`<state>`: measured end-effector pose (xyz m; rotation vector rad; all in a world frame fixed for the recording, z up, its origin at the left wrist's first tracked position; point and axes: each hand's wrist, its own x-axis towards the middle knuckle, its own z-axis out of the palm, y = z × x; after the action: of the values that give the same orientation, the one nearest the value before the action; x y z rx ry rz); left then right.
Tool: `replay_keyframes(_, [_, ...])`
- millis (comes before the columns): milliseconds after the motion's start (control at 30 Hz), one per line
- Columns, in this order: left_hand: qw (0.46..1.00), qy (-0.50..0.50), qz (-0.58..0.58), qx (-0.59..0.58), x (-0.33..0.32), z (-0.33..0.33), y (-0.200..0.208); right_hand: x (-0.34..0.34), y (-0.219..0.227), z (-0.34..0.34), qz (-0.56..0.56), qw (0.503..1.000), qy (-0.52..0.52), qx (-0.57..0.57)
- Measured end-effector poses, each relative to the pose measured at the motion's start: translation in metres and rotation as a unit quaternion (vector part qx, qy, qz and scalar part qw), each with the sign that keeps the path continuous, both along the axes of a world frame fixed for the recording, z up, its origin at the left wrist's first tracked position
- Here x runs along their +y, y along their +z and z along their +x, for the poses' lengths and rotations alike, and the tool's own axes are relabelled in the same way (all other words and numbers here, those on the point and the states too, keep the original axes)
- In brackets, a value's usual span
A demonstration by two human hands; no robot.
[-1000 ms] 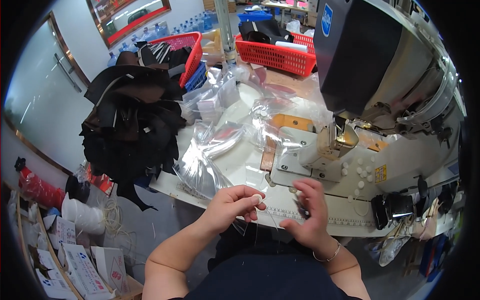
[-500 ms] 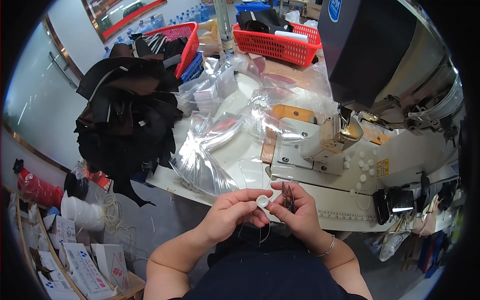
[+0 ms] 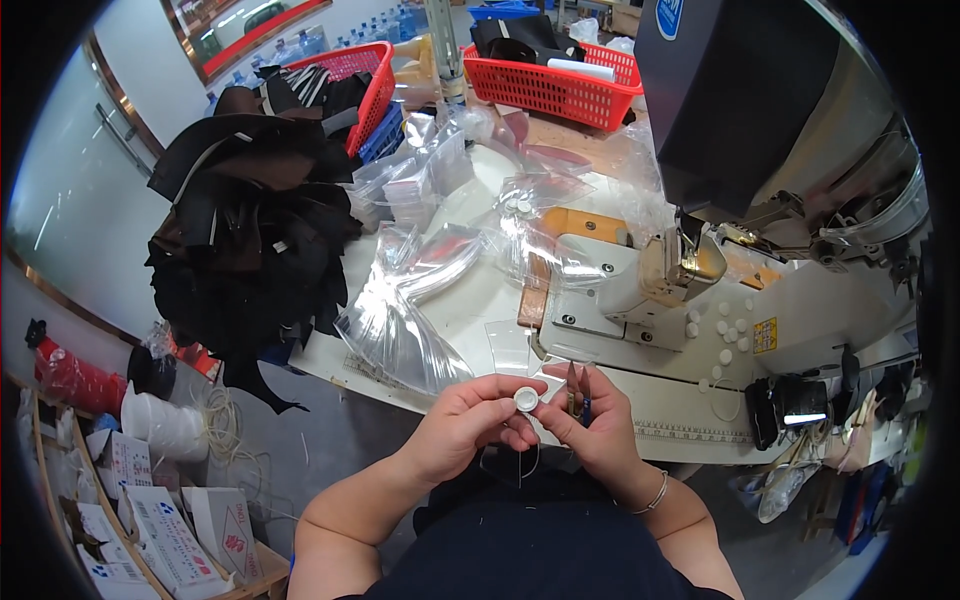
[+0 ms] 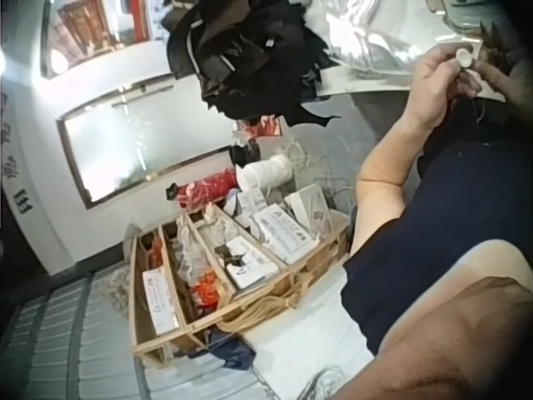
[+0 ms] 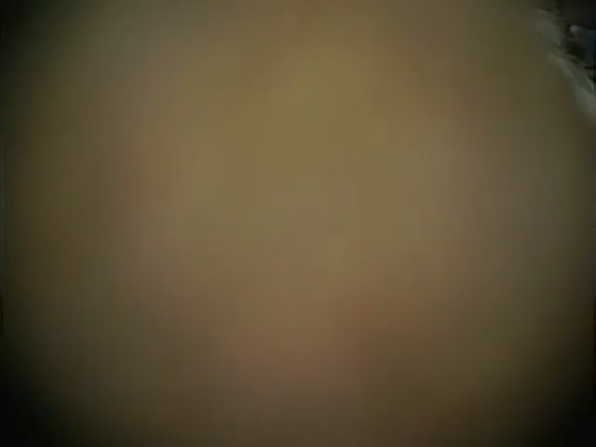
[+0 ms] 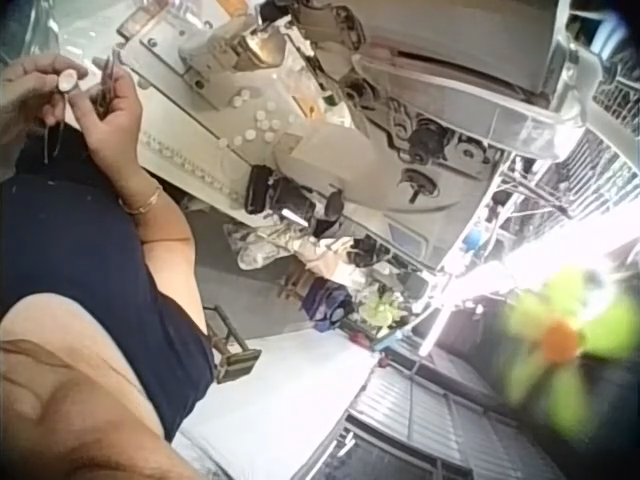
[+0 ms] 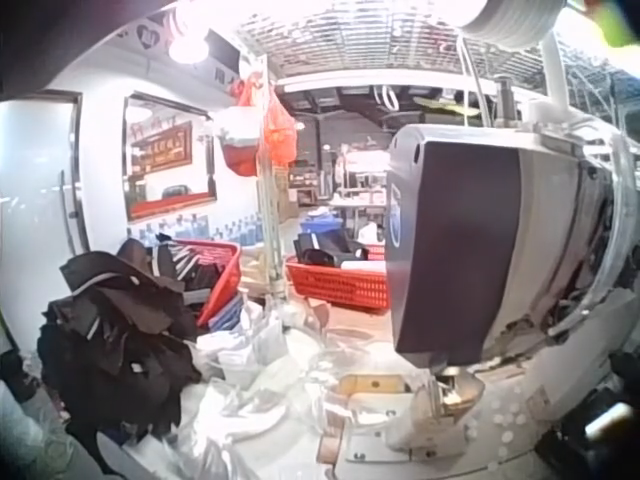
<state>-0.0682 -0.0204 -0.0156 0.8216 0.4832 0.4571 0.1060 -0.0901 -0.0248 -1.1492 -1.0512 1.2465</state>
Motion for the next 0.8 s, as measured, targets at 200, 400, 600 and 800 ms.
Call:
replay_keyframes(200, [0.997,0.033,0.066,0.039,-0.004,0.005,0.001,-0.001,-0.001,-0.001,0.023,1.0,-0.015,-0.002])
replay_keyframes(400, [0.978,0.102,0.154,0.092,-0.006,0.013,-0.011,0.0,-0.004,-0.004,0.04,0.997,-0.013,-0.066])
replay_keyframes(600, [0.991,0.108,0.075,0.017,-0.004,0.013,-0.029,0.003,-0.006,-0.005,0.038,0.997,-0.027,-0.065])
replay_keyframes(800, [0.995,0.094,-0.011,-0.024,-0.003,0.012,-0.019,0.005,-0.012,-0.001,0.034,0.996,-0.038,-0.066])
